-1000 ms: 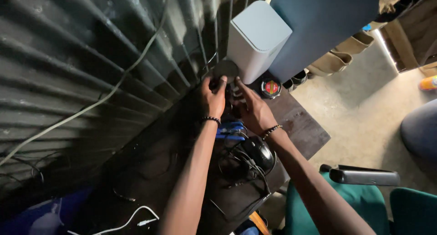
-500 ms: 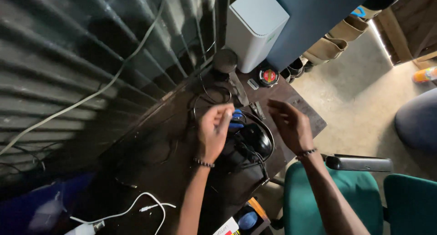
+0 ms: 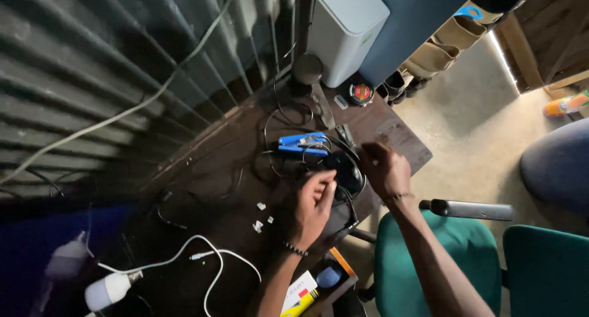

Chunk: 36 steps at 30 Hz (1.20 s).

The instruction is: Organizing various electronic and office items on a desk, including a laptop stand, monitor, and cables.

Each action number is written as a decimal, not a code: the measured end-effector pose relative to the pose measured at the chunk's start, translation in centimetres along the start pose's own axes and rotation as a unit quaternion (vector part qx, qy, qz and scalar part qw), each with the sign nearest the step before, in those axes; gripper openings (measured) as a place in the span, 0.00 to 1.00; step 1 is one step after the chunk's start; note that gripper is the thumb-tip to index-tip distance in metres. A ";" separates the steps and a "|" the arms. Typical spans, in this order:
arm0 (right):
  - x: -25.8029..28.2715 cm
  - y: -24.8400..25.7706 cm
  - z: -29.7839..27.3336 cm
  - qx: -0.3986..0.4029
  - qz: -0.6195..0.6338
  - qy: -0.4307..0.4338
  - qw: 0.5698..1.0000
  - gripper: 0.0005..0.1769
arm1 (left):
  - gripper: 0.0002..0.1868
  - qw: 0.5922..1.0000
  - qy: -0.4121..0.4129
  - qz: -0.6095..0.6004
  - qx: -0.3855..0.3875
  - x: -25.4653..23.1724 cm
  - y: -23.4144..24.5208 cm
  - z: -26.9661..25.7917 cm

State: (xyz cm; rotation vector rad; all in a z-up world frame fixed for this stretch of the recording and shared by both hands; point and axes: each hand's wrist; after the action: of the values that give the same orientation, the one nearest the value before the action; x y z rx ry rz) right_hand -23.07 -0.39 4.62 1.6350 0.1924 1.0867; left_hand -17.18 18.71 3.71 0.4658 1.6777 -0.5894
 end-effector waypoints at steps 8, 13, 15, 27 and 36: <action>-1.9 -4.3 4.5 0.032 -0.092 0.088 0.991 0.15 | 0.14 1.000 -0.001 0.006 -0.027 -1.3 -2.1 0.1; -3.2 -3.1 4.9 0.076 -0.150 0.117 0.979 0.13 | 0.15 0.998 0.031 -0.001 -0.062 1.1 -3.9 -2.0; -3.8 -1.9 4.7 -0.002 0.010 0.203 0.979 0.13 | 0.18 0.997 0.030 -0.009 -0.069 1.0 -4.3 -2.2; 2.7 8.6 -4.3 0.202 0.175 0.236 0.934 0.16 | 0.14 0.989 -0.082 0.080 -0.094 -2.6 -1.7 -6.0; 4.4 4.6 -12.3 0.289 0.173 0.244 0.909 0.14 | 0.10 0.978 0.030 0.037 -0.204 0.6 2.0 -16.2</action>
State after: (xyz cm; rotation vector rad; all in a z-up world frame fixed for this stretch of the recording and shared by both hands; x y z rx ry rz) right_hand -31.31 9.12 10.46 1.9263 0.6196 1.8388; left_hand -28.70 30.22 5.03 0.2484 1.7738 -0.1675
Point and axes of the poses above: each hand's wrist, its own z-axis towards the middle knuckle, its own y-axis out of the back of the hand, x = y × z, and after that the axes turned 4 degrees about -z, right-handed
